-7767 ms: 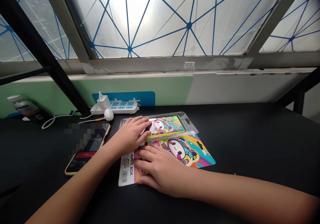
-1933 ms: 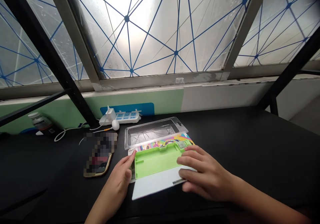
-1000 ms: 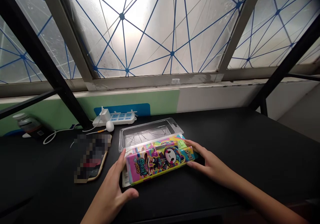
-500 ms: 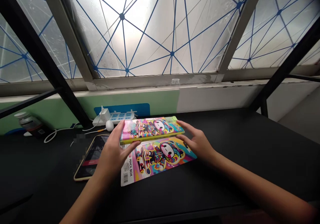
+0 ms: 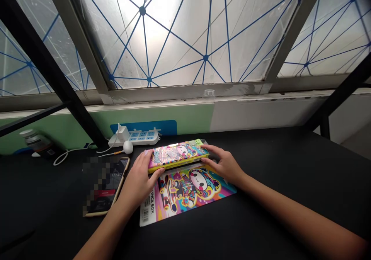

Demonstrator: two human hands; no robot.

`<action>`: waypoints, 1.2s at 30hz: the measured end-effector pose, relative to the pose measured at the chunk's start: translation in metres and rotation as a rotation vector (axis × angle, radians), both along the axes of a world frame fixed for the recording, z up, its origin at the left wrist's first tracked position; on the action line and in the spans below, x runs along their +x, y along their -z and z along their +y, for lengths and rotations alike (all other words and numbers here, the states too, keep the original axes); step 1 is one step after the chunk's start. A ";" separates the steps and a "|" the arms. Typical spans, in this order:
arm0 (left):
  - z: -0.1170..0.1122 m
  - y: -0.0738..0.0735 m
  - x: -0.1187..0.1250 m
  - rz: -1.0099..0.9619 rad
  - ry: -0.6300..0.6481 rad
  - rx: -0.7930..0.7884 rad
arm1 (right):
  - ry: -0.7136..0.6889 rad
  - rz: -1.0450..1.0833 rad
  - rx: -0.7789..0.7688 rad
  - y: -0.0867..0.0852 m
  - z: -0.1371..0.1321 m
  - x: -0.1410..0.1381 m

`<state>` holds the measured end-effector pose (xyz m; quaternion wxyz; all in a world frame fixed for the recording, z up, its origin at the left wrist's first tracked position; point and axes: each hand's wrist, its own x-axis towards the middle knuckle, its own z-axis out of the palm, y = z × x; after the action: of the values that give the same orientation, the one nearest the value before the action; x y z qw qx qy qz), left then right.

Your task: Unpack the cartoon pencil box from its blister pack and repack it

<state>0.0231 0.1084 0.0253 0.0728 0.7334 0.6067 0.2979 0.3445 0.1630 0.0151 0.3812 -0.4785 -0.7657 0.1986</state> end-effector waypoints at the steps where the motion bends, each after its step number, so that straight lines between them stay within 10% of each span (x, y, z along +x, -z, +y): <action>1: 0.000 0.001 0.000 -0.004 0.001 -0.009 | 0.001 -0.008 0.003 0.000 -0.001 0.000; 17: 0.000 -0.004 0.006 0.303 -0.043 -0.047 | -0.050 -0.127 0.279 0.003 0.001 0.000; 23: 0.011 -0.026 0.046 0.368 0.061 -0.132 | -0.397 -0.302 0.393 -0.005 -0.033 -0.027; 27: 0.024 -0.019 0.059 0.383 0.060 -0.192 | -0.668 -0.496 0.172 -0.008 -0.058 -0.046; 36: 0.037 -0.007 0.030 0.413 0.074 -0.189 | -0.580 -0.537 -0.167 -0.017 -0.062 -0.045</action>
<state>0.0529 0.1455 0.0319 0.0263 0.7906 0.6064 0.0806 0.2991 0.1010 0.0321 0.0555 -0.3066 -0.9226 0.2274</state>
